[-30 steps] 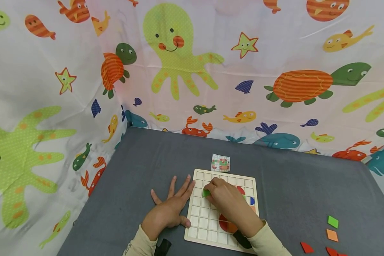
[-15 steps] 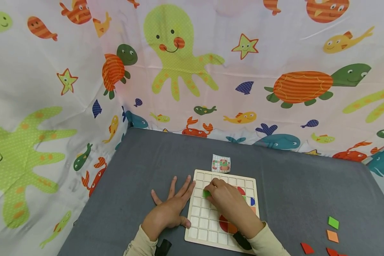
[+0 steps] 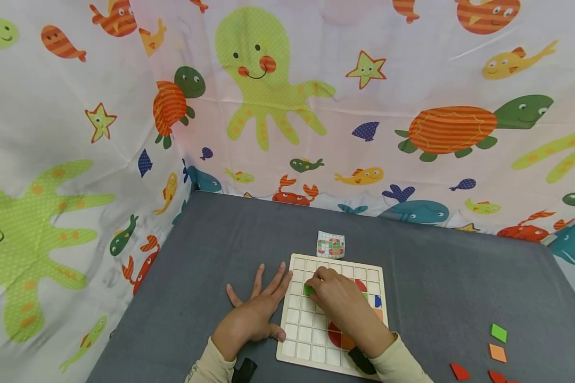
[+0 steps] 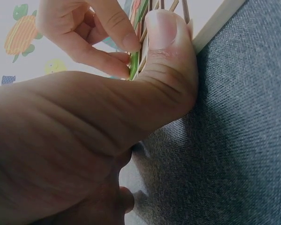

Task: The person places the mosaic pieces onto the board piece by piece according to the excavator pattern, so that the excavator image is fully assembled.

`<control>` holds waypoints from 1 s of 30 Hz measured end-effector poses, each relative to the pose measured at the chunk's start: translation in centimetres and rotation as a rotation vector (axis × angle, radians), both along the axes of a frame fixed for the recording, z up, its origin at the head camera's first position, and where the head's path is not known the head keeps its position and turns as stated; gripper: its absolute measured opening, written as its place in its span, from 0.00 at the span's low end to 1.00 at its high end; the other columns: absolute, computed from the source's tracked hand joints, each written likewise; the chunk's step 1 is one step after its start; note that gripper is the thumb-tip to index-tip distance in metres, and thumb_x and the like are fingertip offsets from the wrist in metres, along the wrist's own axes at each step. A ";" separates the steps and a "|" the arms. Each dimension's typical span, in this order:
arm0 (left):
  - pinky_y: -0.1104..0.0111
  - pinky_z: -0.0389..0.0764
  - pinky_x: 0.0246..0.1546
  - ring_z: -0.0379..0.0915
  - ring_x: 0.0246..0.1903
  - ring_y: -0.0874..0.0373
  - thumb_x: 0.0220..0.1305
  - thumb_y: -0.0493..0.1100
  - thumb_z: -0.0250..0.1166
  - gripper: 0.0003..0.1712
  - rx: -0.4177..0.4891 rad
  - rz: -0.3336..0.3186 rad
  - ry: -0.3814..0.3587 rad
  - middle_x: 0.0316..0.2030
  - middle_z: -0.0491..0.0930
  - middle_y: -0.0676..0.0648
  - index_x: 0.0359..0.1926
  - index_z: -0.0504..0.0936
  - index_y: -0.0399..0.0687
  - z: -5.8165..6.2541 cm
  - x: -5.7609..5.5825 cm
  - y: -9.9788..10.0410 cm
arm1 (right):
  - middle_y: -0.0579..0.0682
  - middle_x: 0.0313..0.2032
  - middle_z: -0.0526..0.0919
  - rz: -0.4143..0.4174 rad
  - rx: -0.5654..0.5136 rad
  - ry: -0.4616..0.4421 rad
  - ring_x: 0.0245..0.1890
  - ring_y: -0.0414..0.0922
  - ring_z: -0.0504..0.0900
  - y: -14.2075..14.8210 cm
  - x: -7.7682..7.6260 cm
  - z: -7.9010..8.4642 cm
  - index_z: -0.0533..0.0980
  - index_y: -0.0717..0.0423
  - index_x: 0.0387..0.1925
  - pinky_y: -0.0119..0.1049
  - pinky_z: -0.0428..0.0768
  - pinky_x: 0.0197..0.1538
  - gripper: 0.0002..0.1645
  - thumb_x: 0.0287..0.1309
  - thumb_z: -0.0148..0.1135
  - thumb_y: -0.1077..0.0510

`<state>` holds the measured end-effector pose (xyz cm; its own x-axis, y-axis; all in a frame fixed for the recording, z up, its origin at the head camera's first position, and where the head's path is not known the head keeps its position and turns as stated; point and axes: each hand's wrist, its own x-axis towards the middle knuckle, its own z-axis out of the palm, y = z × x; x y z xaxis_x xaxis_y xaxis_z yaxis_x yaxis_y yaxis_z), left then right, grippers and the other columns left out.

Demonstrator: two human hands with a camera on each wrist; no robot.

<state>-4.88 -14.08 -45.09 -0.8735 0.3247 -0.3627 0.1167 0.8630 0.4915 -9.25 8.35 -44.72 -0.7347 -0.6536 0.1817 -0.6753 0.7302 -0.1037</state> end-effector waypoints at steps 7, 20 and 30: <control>0.15 0.10 0.48 0.08 0.81 0.43 0.42 0.60 0.83 0.82 0.026 0.003 0.024 0.84 0.24 0.65 0.85 0.33 0.78 -1.9 -0.4 -0.7 | 0.46 0.41 0.83 -0.022 -0.042 0.019 0.36 0.42 0.83 1.0 0.3 1.0 0.89 0.51 0.48 0.35 0.88 0.38 0.17 0.56 0.82 0.54; 0.16 0.10 0.51 0.10 0.82 0.42 0.44 0.55 0.84 0.80 0.040 0.004 -0.003 0.85 0.27 0.62 0.86 0.36 0.75 -0.7 -0.3 -0.7 | 0.45 0.34 0.81 -0.250 -0.041 -0.113 0.28 0.38 0.74 8.0 2.1 3.7 0.88 0.53 0.46 0.32 0.78 0.29 0.17 0.58 0.81 0.51; 0.15 0.14 0.55 0.13 0.82 0.40 0.47 0.55 0.83 0.78 0.015 0.001 -0.038 0.86 0.29 0.59 0.87 0.39 0.70 0.6 -0.3 0.0 | 0.49 0.37 0.85 -0.585 0.033 -0.384 0.31 0.43 0.80 16.4 5.0 4.5 0.85 0.59 0.53 0.47 0.86 0.32 0.27 0.62 0.77 0.44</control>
